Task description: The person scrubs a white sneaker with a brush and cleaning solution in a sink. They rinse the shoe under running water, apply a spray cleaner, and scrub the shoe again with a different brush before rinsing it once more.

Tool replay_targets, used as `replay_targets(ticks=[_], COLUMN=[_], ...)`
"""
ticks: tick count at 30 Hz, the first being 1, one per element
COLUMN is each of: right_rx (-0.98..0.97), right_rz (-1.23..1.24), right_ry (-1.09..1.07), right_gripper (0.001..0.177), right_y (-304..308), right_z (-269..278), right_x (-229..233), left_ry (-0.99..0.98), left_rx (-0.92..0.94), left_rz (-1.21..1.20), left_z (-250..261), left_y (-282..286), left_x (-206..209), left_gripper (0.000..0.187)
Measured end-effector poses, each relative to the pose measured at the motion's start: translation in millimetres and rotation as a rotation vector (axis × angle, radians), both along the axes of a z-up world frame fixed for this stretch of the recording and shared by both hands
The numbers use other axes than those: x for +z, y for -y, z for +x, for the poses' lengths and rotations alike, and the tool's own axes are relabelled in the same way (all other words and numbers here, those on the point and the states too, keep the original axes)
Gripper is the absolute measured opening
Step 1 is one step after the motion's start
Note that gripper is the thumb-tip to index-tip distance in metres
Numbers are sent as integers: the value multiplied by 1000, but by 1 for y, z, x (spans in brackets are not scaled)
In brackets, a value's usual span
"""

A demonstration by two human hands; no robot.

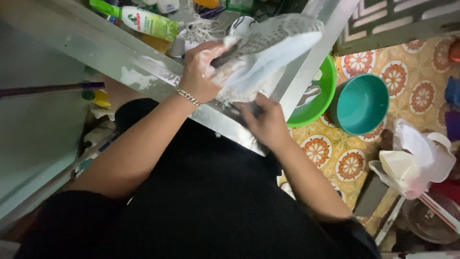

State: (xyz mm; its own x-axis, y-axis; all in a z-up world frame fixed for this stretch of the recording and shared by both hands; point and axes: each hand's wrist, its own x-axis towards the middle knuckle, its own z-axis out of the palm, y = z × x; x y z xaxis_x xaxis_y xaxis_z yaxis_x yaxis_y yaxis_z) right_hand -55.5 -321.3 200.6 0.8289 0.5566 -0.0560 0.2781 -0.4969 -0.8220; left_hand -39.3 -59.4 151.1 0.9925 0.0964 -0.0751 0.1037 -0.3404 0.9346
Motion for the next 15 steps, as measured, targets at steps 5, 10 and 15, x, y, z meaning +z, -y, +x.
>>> replay_targets(ticks=[5,10,15], right_rx=[31,-49,-29], right_rz=[-120,-109,-268], right_ry=[-62,137,-35], right_gripper=[13,21,39], right_y=[23,-3,30], right_z=[-5,-8,-22], right_x=[22,6,19], left_ry=[403,94,238], left_rx=[-7,59,37], left_rz=[56,-58,-7], left_z=[4,3,5], left_y=[3,-1,2], left_x=[27,21,38], left_gripper=[55,82,60])
